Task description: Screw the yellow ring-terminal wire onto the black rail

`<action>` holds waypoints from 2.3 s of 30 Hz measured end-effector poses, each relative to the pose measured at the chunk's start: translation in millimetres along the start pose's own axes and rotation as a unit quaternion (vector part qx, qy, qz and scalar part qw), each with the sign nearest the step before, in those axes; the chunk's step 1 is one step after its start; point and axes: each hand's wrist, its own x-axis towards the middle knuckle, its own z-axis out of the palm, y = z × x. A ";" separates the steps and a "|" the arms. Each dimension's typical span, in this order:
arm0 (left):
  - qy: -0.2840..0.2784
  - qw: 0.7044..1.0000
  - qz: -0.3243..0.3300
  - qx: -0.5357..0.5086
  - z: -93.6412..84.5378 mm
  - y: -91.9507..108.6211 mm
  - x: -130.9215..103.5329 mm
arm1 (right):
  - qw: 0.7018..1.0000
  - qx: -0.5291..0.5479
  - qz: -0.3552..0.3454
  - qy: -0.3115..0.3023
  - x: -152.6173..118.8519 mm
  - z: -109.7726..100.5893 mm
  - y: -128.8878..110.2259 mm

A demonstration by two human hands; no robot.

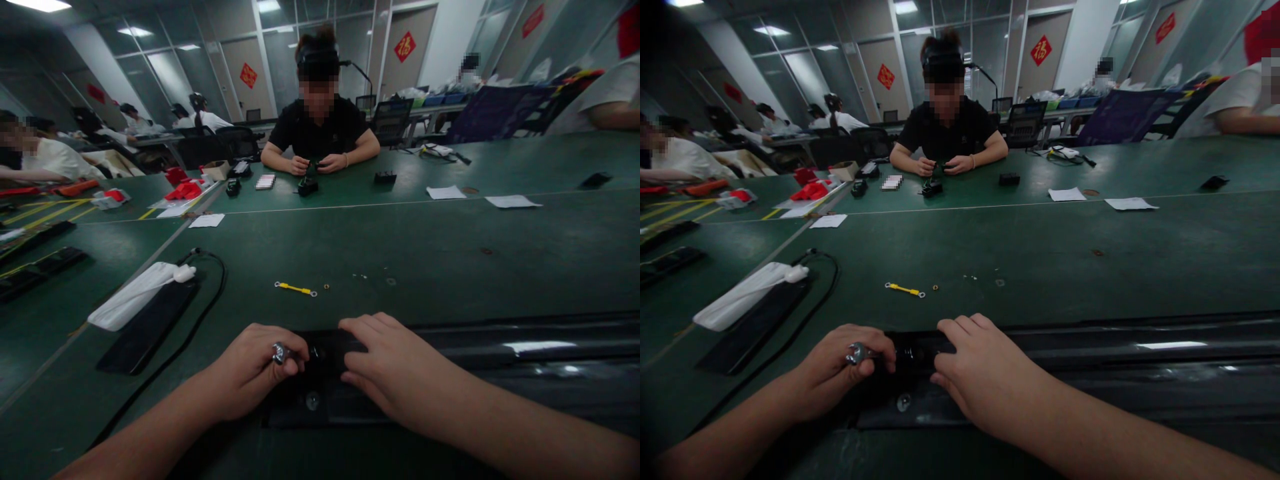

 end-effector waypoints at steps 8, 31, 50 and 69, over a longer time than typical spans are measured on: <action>-0.011 1.000 0.007 -0.003 -1.8 2.0 0.2 | 1.000 -0.002 0.001 -0.007 1.1 -0.5 1.0; -0.022 1.000 -0.004 0.017 -4.1 1.8 -2.2 | 1.000 -0.005 0.001 -0.003 0.4 1.0 1.8; -0.020 1.000 -0.009 0.021 -3.7 1.5 -4.0 | 1.000 -0.006 -0.001 0.006 0.1 1.8 1.9; -0.020 1.000 -0.016 0.015 -5.4 3.8 -1.2 | 1.000 0.007 0.004 -0.005 0.0 -2.2 -0.2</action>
